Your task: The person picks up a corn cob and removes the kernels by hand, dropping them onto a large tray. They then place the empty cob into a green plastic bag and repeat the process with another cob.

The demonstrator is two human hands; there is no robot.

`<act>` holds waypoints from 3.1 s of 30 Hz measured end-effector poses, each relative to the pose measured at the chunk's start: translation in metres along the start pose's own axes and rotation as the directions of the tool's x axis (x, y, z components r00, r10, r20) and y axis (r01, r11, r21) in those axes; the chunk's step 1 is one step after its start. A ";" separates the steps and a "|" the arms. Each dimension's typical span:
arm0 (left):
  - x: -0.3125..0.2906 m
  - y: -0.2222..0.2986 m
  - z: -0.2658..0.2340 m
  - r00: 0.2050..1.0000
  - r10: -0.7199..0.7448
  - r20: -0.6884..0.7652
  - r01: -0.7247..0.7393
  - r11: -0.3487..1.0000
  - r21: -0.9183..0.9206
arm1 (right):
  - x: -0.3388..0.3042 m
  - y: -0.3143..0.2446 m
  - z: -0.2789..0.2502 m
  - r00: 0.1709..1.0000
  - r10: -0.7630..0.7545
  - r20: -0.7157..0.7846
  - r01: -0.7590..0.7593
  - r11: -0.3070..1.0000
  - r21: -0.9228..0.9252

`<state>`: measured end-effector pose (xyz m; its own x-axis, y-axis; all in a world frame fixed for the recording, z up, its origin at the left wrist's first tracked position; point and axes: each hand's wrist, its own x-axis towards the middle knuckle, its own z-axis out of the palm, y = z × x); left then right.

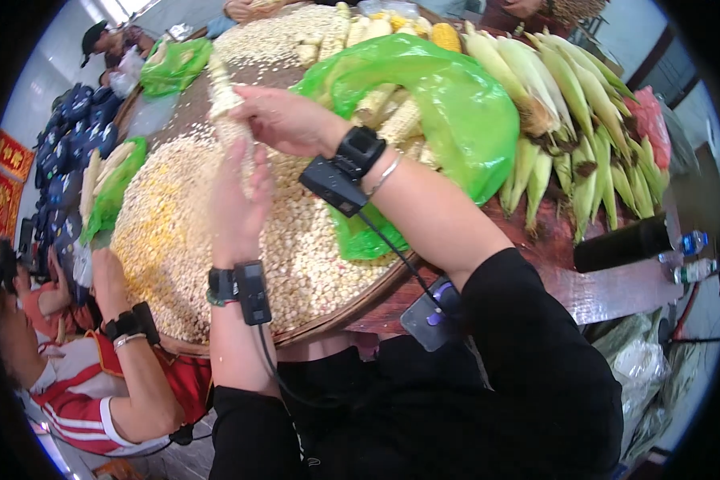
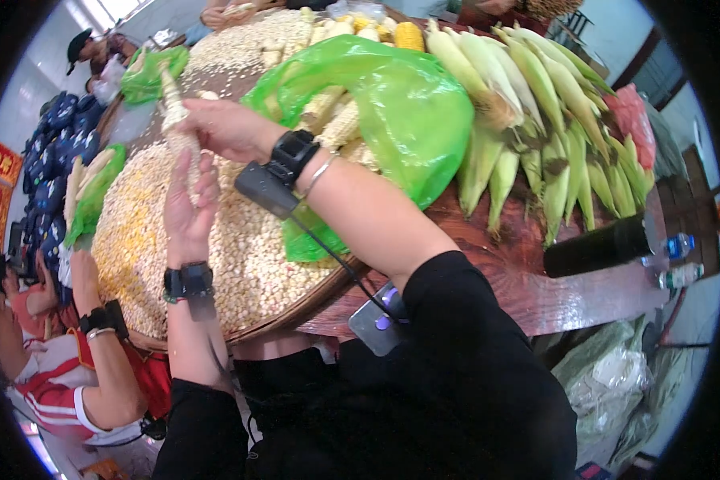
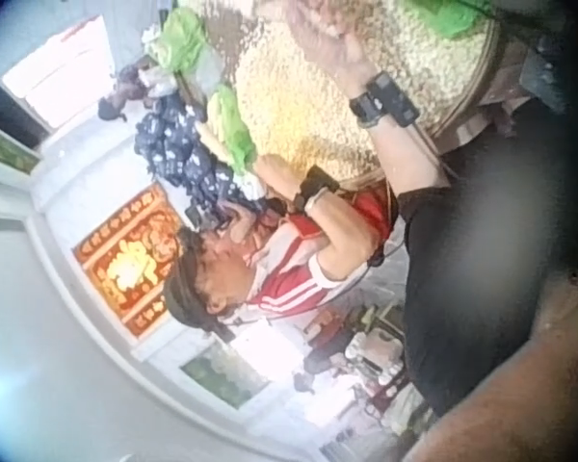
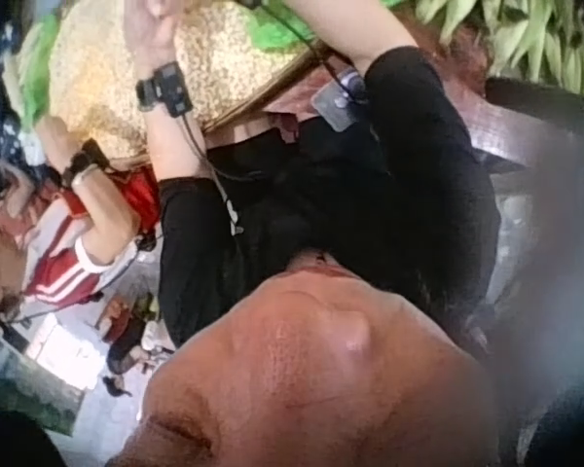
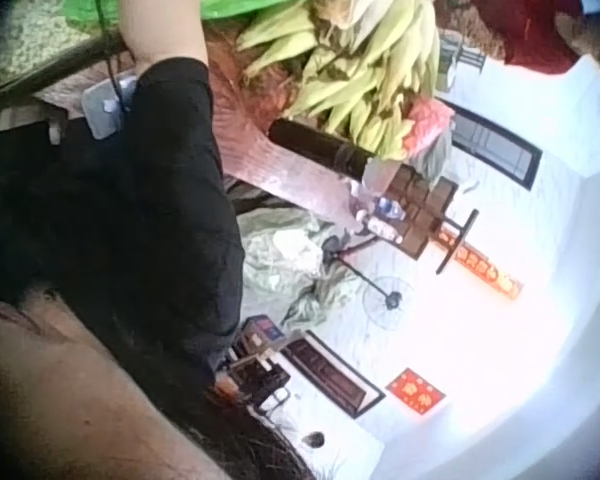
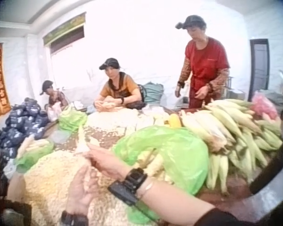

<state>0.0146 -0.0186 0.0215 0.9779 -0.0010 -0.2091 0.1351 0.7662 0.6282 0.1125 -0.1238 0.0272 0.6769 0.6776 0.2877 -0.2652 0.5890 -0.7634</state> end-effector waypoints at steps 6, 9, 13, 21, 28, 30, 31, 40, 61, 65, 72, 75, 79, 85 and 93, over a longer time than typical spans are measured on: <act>0.002 0.006 -0.020 0.996 -0.033 0.083 0.032 0.999 0.008 | 0.012 0.015 -0.003 0.997 0.074 -0.028 -0.072 0.995 0.076; 0.000 0.005 -0.030 1.000 0.013 0.022 -0.013 1.000 -0.005 | 0.009 0.021 0.005 0.993 0.096 -0.067 -0.092 0.993 0.068; -0.009 0.006 -0.027 0.993 -0.002 0.116 0.010 0.998 -0.067 | -0.005 0.018 0.007 0.999 0.050 0.009 -0.050 0.999 -0.012; -0.003 0.000 -0.017 0.923 0.368 0.112 -0.354 0.702 0.618 | -0.004 0.012 0.016 0.987 -0.123 -0.104 0.067 0.900 -0.430; 0.020 -0.014 -0.035 0.816 0.575 0.062 -0.338 0.387 0.858 | -0.001 0.014 0.009 0.959 -0.258 -0.115 0.119 0.739 -0.663; 0.020 -0.020 -0.023 0.807 0.587 0.060 -0.387 0.449 0.805 | -0.004 0.010 0.002 0.971 -0.214 -0.103 0.103 0.771 -0.629; 0.020 -0.017 -0.028 0.750 0.648 0.135 -0.431 0.323 0.843 | -0.003 0.009 0.008 0.979 -0.126 -0.157 0.038 0.881 -0.472; 0.012 -0.011 -0.032 0.808 0.581 0.094 -0.370 0.377 0.849 | -0.010 0.011 0.026 0.989 0.003 -0.145 -0.055 0.933 -0.354; -0.007 -0.010 0.000 0.881 0.474 0.000 -0.311 0.577 0.755 | -0.012 0.007 0.017 0.982 0.100 -0.162 -0.128 0.977 -0.168; -0.006 -0.011 -0.007 0.877 0.481 -0.024 -0.302 0.588 0.750 | -0.011 0.011 0.029 0.976 0.095 -0.194 -0.120 0.986 -0.120; -0.002 -0.018 -0.005 0.844 0.536 -0.007 -0.291 0.469 0.834 | -0.006 0.023 0.015 0.967 0.031 -0.252 -0.055 0.994 -0.090; 0.013 -0.021 -0.029 0.725 0.668 0.167 -0.389 0.198 0.900 | -0.001 0.025 0.019 0.973 0.059 -0.223 -0.057 0.998 0.015; 0.014 -0.025 -0.032 0.651 0.710 0.269 -0.401 0.021 0.916 | -0.006 0.015 0.022 0.985 0.066 -0.162 -0.064 0.998 0.019; 0.022 -0.024 -0.048 0.638 0.699 0.323 -0.438 -0.015 0.899 | -0.002 0.019 0.021 0.978 0.106 -0.177 -0.107 0.994 0.004; 0.016 -0.020 -0.034 0.758 0.640 0.129 -0.360 0.244 0.901 | 0.000 0.031 0.001 0.982 0.099 -0.159 -0.097 0.995 0.025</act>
<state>0.0220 -0.0117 -0.0196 0.8480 0.4063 0.3404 -0.1750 -0.3915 0.9034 0.1037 -0.1047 0.0047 0.7476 0.6541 0.1151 -0.3461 0.5316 -0.7731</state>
